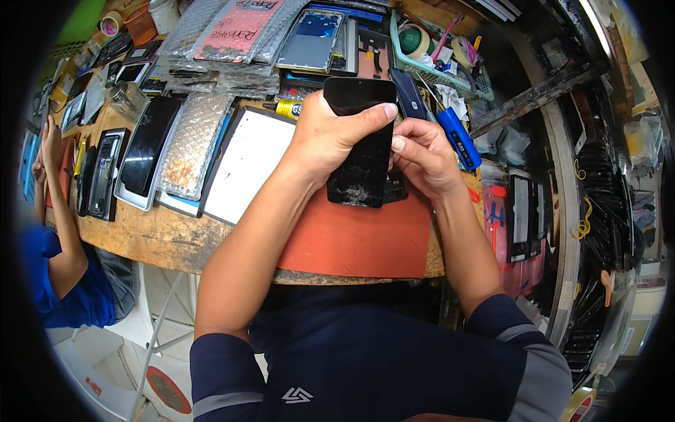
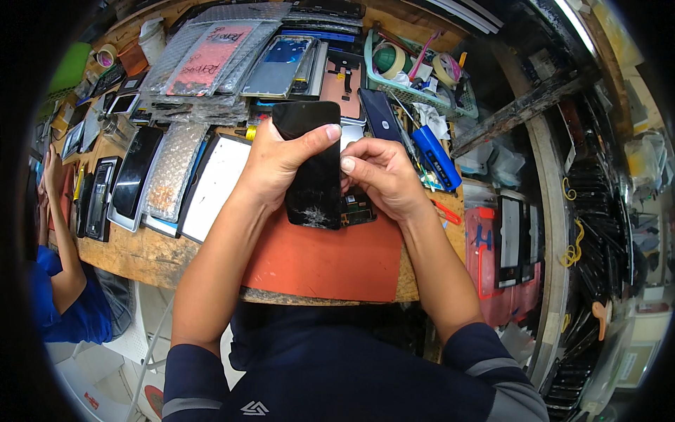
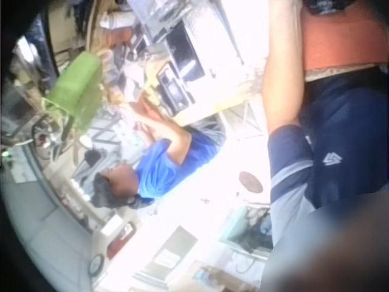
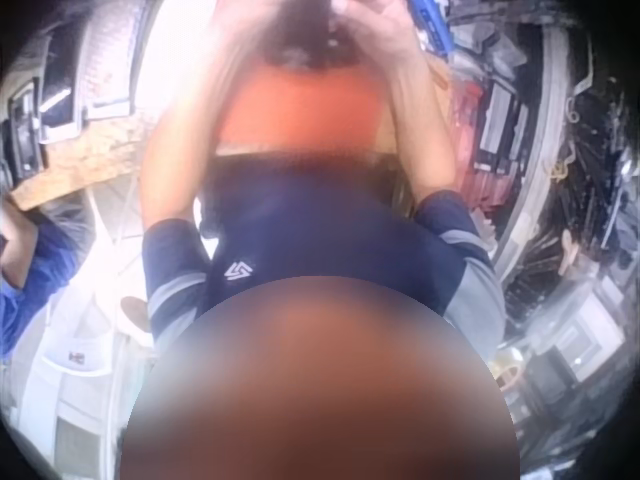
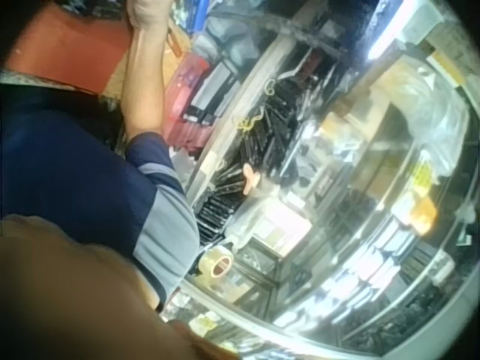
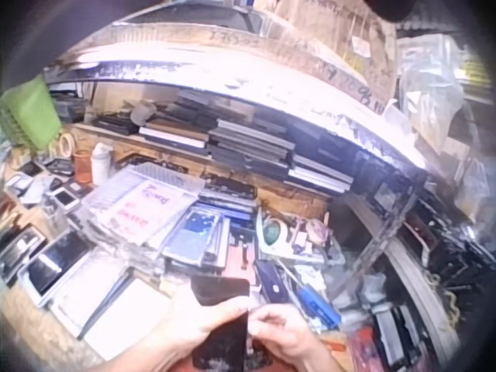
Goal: The person disassembles a smartphone, removes the screen and internal components, and compares them with another device. They handle the back cover, battery, and motherboard, then place the phone on a workbench and connect it to a power source.
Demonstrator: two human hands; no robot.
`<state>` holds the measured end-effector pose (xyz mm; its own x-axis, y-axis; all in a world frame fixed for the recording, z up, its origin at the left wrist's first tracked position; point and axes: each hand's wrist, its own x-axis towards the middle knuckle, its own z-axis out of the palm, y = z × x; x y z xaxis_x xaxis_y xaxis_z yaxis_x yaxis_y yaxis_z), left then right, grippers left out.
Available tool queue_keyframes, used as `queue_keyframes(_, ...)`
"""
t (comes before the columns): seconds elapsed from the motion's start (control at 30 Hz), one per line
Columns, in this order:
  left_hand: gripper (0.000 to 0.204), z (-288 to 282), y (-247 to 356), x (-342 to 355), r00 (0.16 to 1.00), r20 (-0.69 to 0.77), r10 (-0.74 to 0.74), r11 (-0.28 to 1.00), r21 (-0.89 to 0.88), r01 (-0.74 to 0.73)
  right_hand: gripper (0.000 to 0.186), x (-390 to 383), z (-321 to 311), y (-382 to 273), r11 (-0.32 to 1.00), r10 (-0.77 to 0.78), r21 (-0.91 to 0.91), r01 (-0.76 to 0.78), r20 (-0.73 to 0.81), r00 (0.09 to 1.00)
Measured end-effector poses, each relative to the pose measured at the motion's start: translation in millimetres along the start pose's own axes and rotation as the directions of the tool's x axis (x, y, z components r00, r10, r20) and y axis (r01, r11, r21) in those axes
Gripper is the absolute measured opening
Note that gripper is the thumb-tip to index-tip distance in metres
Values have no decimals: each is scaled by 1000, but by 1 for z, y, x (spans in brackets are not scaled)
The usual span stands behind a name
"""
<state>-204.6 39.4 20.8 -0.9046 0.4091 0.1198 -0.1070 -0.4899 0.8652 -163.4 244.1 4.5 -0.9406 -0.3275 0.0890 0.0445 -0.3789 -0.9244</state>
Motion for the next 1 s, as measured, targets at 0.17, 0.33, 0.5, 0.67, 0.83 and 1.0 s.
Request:
queue_keyframes(0.17, 21, 0, -1, 1, 1000, -17, 8, 1000, 19, -8, 12, -1, 3, -1, 1000, 7, -9, -7, -7, 1000)
queue_keyframes(0.33, 20, 1, 1, 0, 1000, 1, -25, 999, -20, 25, 11, -1, 2, -2, 1000, 11, -12, -11, -13, 1000)
queue_keyframes(0.5, 20, 2, 1, 0, 1000, -9, -11, 1000, -22, 11, 10, 0, 2, -2, 1000, 20, -3, -20, -14, 1000)
queue_keyframes(0.67, 20, 2, 1, -1, 1000, -14, -24, 1000, -15, 24, 10, -1, 2, -2, 1000, 24, 9, -24, -9, 1000)
queue_keyframes(0.83, 21, 4, 7, -3, 1000, -11, -20, 999, 28, 20, 10, 0, 1, -1, 1000, 20, -2, -20, -13, 1000)
queue_keyframes(1.0, 23, 7, 12, -3, 997, -55, -58, 996, 70, 62, 11, -1, 1, 0, 1000, 21, -10, -21, -11, 1000)
